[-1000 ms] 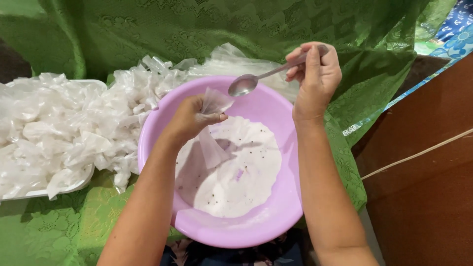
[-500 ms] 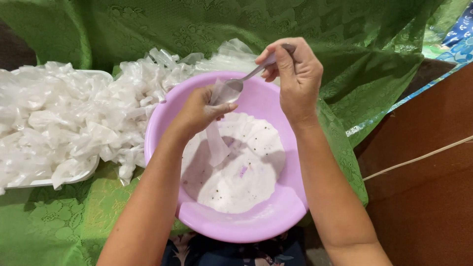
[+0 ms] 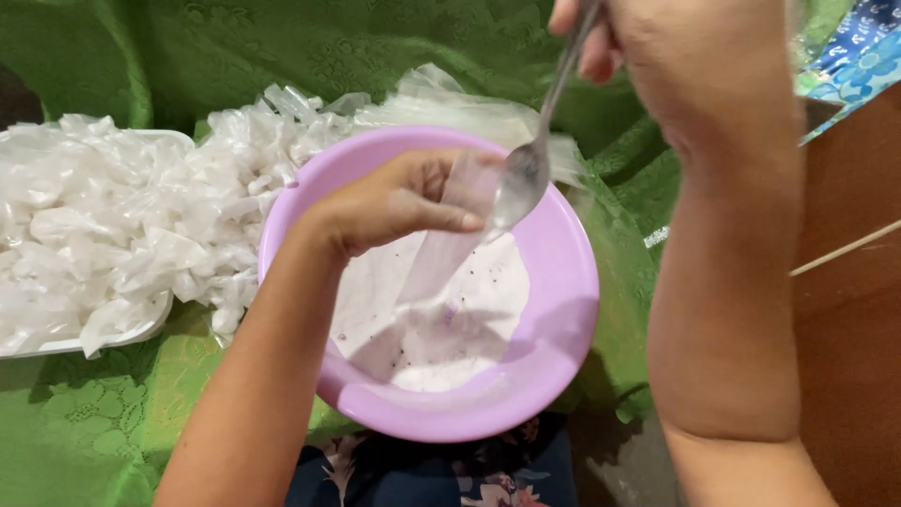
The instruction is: Filling small plastic bags with white powder using a spoon and then setting them aside.
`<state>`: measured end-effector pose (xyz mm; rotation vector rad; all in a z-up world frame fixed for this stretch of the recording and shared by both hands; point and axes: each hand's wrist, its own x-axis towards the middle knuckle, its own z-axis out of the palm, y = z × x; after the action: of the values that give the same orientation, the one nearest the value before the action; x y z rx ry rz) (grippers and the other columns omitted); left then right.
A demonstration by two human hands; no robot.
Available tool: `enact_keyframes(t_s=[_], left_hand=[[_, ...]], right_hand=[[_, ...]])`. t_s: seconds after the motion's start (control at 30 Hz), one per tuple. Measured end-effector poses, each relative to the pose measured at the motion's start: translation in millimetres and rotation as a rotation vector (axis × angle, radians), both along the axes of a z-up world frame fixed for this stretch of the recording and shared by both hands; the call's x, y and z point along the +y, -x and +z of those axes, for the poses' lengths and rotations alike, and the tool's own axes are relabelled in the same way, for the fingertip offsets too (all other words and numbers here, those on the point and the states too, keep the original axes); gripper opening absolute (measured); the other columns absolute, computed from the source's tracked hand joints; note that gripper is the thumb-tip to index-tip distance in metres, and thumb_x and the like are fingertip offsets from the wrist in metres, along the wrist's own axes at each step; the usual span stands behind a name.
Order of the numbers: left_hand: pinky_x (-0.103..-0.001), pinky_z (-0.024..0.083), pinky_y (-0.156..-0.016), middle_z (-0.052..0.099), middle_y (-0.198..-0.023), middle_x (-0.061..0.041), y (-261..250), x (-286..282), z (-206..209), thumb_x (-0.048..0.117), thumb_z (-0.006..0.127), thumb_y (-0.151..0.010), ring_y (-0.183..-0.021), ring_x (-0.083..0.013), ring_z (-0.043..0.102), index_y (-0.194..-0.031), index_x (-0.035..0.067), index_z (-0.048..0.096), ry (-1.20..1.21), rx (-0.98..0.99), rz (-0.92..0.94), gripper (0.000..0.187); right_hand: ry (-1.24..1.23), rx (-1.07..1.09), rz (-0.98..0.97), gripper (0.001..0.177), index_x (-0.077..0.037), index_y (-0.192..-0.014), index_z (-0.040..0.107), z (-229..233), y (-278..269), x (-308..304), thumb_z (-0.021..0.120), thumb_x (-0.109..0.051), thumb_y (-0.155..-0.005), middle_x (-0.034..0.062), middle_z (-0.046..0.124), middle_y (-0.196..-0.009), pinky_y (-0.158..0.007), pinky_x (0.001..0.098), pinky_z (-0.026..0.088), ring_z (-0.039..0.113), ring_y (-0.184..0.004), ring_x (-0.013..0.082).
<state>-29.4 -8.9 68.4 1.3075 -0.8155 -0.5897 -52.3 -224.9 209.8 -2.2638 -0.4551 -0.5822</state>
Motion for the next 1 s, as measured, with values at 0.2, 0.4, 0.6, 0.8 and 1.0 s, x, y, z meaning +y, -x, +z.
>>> enact_keyframes(t_s=[0.2,0.4,0.6,0.8,1.0], left_hand=[[-0.028,0.048,-0.069,0.065,-0.091,0.0,-26.0,14.1,-99.0,0.007,0.089,-0.068,-0.079,-0.0133,0.06,-0.109,0.013,0.068,-0.561,-0.098,0.546,0.047],[-0.025,0.053,-0.066,0.07,-0.067,0.007,-28.0,28.8,-114.0,0.018,0.094,-0.067,-0.067,-0.0128,0.07,-0.086,0.02,0.079,-0.57,-0.169,0.798,0.024],[-0.026,0.056,-0.07,0.075,-0.074,0.003,-25.7,30.5,-113.2,0.013,0.089,-0.074,-0.073,-0.0139,0.073,-0.092,0.02,0.079,-0.529,-0.165,0.8,0.022],[-0.026,0.058,-0.072,0.077,-0.083,-0.004,-12.2,31.6,-100.1,0.002,0.078,-0.08,-0.071,-0.0141,0.072,-0.117,0.012,0.075,-0.438,-0.092,0.787,0.038],[-0.037,0.061,-0.082,0.076,-0.094,-0.016,-5.3,29.5,-88.9,0.002,0.076,-0.086,-0.087,-0.0252,0.075,-0.116,-0.001,0.074,-0.32,-0.2,0.797,0.03]], right_hand=[[-0.381,0.443,0.054,0.012,-0.003,-0.102,0.062,-76.8,-32.2,27.1,0.052,0.003,-0.104,0.0077,0.071,-0.075,-0.041,0.016,0.053,0.058,-0.048,0.0075],[-0.565,0.383,-0.217,0.015,-0.004,-0.1,0.063,-209.9,-103.4,-20.2,0.056,-0.016,-0.097,0.014,0.071,-0.075,-0.04,0.022,0.053,0.063,-0.049,0.0135],[-0.371,0.574,-0.229,0.02,0.0,-0.095,0.071,-255.1,-114.0,-22.0,0.057,-0.013,-0.095,0.0168,0.071,-0.071,-0.04,0.028,0.06,0.067,-0.048,0.0184],[-0.433,0.828,-0.106,0.021,0.001,-0.102,0.068,-278.3,-101.6,0.9,0.06,-0.017,-0.095,0.0166,0.068,-0.067,-0.046,0.0282,0.064,0.069,-0.05,0.0197],[-0.605,0.794,-0.116,0.019,-0.001,-0.106,0.064,-225.6,-82.7,-7.9,0.054,-0.014,-0.097,0.0082,0.069,-0.08,-0.054,0.0207,0.062,0.07,-0.062,0.0096]])
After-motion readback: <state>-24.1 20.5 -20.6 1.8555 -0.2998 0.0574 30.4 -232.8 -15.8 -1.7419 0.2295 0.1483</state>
